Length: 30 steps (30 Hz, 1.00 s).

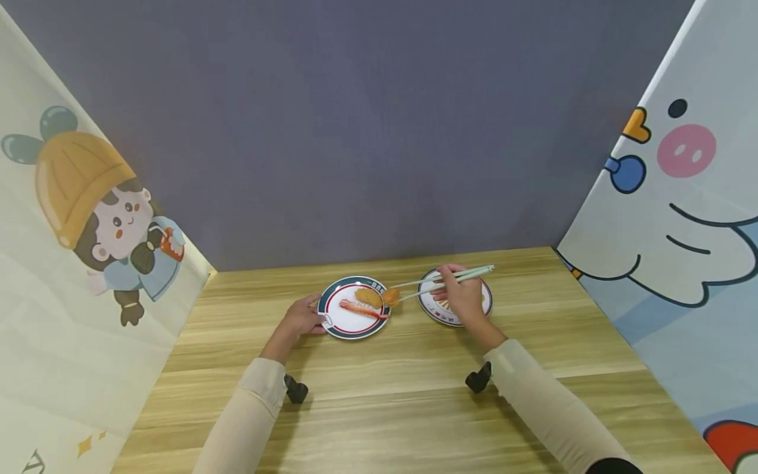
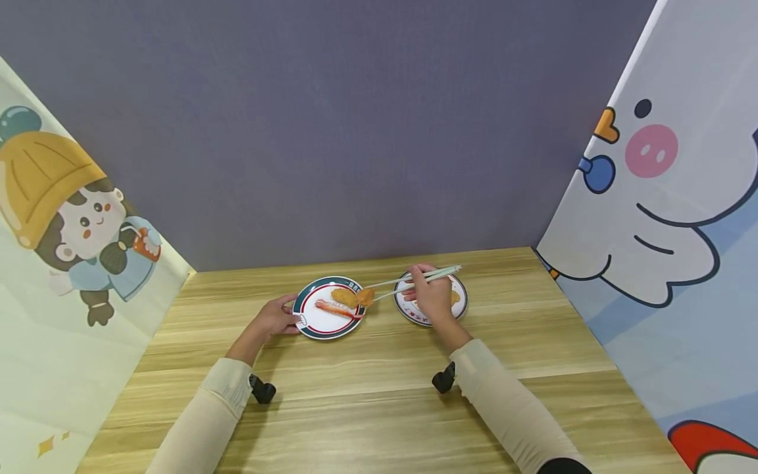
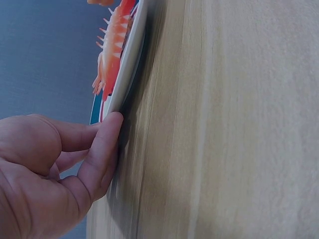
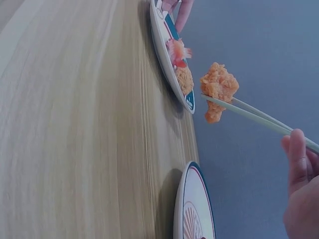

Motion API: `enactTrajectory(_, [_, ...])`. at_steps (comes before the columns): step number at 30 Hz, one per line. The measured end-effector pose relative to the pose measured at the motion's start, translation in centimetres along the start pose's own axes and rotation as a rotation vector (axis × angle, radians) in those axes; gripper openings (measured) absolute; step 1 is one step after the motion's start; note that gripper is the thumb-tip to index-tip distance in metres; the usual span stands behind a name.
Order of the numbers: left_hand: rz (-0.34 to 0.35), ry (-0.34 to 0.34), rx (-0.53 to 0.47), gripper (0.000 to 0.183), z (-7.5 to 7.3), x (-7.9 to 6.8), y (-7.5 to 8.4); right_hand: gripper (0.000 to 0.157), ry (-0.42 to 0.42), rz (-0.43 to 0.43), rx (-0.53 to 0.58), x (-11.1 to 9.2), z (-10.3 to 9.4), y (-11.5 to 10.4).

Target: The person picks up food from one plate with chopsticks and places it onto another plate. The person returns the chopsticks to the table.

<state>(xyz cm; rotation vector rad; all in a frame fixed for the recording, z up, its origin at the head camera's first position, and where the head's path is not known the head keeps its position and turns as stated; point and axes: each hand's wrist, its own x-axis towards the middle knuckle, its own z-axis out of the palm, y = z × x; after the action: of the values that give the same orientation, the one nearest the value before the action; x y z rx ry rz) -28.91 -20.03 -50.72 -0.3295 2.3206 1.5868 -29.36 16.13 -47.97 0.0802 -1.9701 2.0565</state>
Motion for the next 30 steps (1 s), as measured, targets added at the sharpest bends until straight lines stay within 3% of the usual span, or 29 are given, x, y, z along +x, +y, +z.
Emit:
enactTrajectory(6, [0.006, -0.004, 0.002, 0.071, 0.0, -0.1, 0.0, 0.037, -0.028, 0.003, 0.003, -0.3, 0.8, -0.2])
enactTrajectory(13, [0.001, 0.0, 0.018, 0.071, 0.0, -0.1, 0.1, 0.026, -0.061, 0.028, 0.049, -0.6, 1.8, -0.4])
enactTrajectory(19, [0.007, 0.009, 0.024, 0.071, 0.1, -0.1, 0.1, 0.024, -0.081, 0.072, 0.004, -0.9, 2.7, -0.5])
enactTrajectory(30, [0.006, 0.026, 0.022, 0.071, 0.2, -0.2, 0.2, 0.027, -0.104, 0.038, 0.036, -1.7, 4.2, 0.0])
